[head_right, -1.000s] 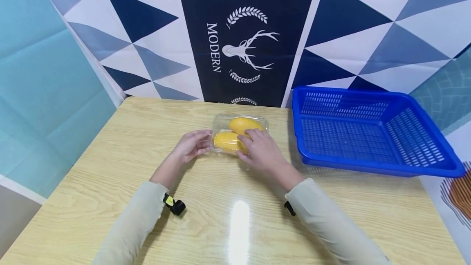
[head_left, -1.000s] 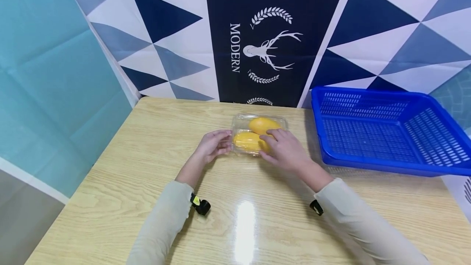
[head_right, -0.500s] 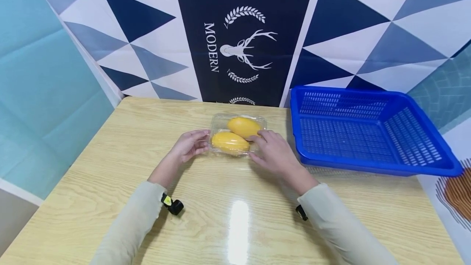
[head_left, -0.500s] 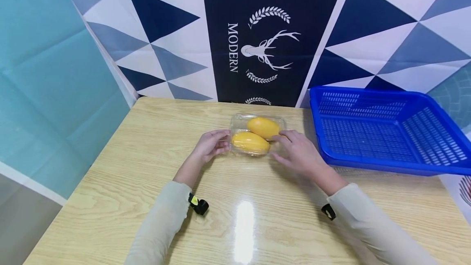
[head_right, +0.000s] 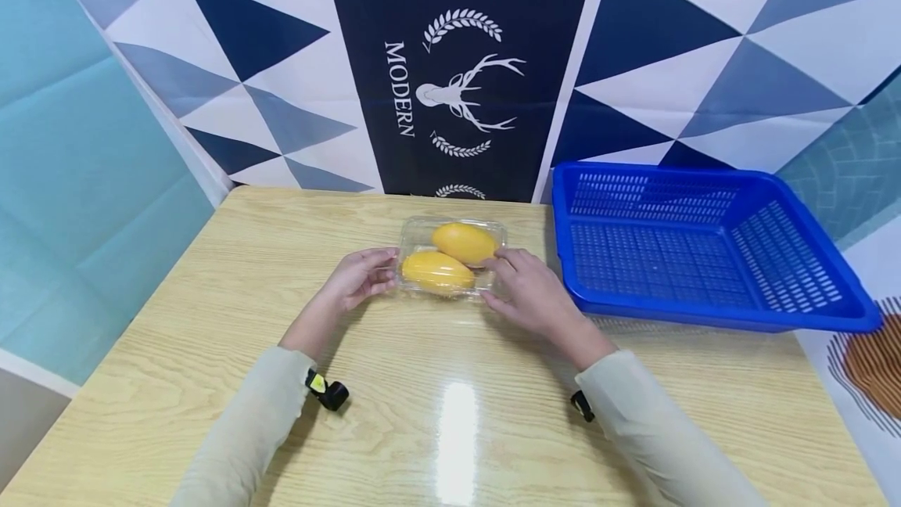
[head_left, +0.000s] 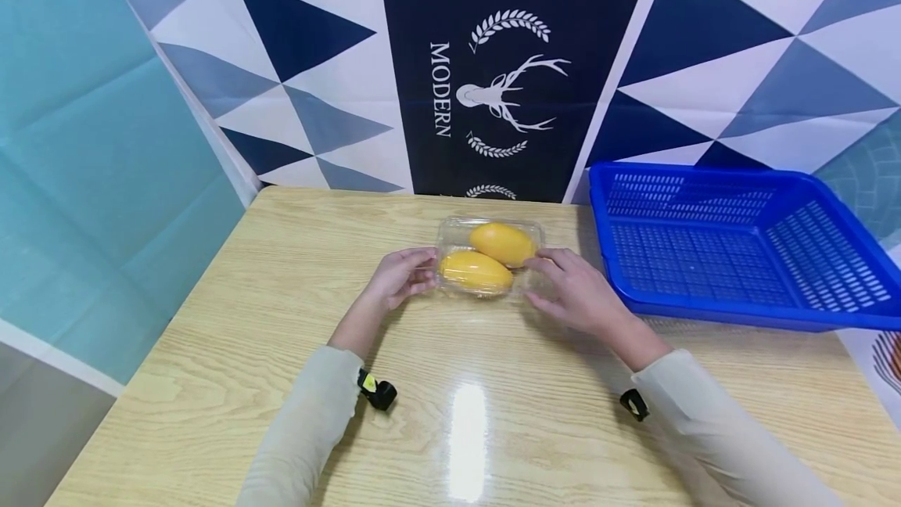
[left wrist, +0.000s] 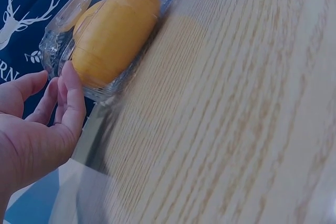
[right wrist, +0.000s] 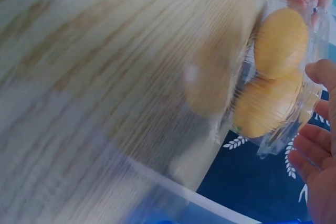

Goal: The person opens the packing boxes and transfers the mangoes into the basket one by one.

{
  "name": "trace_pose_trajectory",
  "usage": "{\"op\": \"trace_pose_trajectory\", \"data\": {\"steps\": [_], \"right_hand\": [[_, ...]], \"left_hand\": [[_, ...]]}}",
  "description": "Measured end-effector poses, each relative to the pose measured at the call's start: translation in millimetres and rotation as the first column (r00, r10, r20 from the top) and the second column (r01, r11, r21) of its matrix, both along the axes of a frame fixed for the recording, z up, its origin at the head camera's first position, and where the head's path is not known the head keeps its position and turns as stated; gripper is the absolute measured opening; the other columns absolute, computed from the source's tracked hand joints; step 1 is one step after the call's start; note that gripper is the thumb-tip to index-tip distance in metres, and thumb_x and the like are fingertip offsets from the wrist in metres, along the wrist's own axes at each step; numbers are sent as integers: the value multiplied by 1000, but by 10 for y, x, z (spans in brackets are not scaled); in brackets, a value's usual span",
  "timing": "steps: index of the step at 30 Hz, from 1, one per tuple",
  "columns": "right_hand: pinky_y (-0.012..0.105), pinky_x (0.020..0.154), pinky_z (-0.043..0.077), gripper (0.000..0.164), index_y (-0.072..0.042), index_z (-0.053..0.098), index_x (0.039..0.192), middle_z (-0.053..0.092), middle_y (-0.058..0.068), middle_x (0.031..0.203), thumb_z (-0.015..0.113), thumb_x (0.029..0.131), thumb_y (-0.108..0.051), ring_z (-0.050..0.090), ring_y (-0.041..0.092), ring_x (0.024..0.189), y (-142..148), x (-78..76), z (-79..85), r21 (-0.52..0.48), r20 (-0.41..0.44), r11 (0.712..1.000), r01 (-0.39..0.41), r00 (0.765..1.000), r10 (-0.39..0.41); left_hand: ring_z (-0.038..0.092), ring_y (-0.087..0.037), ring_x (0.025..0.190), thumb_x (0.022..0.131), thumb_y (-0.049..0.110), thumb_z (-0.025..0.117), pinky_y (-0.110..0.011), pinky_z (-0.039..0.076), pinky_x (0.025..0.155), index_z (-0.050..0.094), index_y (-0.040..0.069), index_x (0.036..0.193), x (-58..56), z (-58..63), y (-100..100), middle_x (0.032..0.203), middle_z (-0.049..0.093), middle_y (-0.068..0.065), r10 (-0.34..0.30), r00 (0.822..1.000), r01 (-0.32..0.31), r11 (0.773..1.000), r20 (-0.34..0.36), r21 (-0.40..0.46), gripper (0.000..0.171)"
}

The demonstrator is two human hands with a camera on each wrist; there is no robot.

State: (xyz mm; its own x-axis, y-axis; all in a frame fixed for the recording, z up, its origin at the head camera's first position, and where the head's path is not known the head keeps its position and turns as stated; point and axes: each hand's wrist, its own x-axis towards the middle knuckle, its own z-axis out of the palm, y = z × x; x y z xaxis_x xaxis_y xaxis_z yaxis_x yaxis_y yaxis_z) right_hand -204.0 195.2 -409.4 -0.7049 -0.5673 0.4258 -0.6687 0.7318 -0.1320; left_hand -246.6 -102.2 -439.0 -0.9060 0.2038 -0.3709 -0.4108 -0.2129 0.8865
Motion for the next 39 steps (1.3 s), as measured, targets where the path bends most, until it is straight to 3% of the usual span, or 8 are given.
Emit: {"op": "trace_pose_trajectory", "data": {"steps": [9, 16, 33, 39], "right_hand": [[48, 92, 48, 48, -5, 62, 114, 57, 18, 120, 77, 74, -27, 53, 32, 111, 6, -27, -32, -54, 58, 999, 2, 998, 1], [48, 93, 47, 47, -5, 63, 114, 58, 19, 119, 77, 74, -26, 53, 33, 110, 7, -47, -37, -66, 54, 998, -1, 999, 4], [49, 95, 46, 50, -4, 60, 119, 55, 21, 123, 73, 78, -29, 50, 34, 114, 12, -79, -6, -10, 109, 1000, -7, 994, 8], [48, 93, 47, 49, -4, 61, 118, 57, 20, 121, 73, 78, -29, 51, 33, 112, 12, -93, -38, -11, 86, 1000, -16, 996, 17]], "left_hand": [[58, -8, 65, 94, 15, 54, -21, 55, 65, 53, -1, 126, -17, -14, 5, 85, 61, 1, -8, 1000, 8, 1000, 4, -22, 36], [57, -7, 63, 94, 15, 53, -20, 55, 64, 52, -2, 127, -28, -3, 11, 83, 61, 2, -14, 1000, 14, 1000, 1, -26, 37], [56, -8, 63, 94, 16, 55, -20, 55, 63, 52, -1, 126, -59, 5, 6, 84, 61, 1, -5, 1000, 5, 1000, 25, -9, 36], [56, -7, 63, 94, 17, 54, -20, 55, 63, 52, -1, 126, -57, -11, -2, 84, 62, 2, -6, 1000, 6, 1000, 31, -10, 37]]}}
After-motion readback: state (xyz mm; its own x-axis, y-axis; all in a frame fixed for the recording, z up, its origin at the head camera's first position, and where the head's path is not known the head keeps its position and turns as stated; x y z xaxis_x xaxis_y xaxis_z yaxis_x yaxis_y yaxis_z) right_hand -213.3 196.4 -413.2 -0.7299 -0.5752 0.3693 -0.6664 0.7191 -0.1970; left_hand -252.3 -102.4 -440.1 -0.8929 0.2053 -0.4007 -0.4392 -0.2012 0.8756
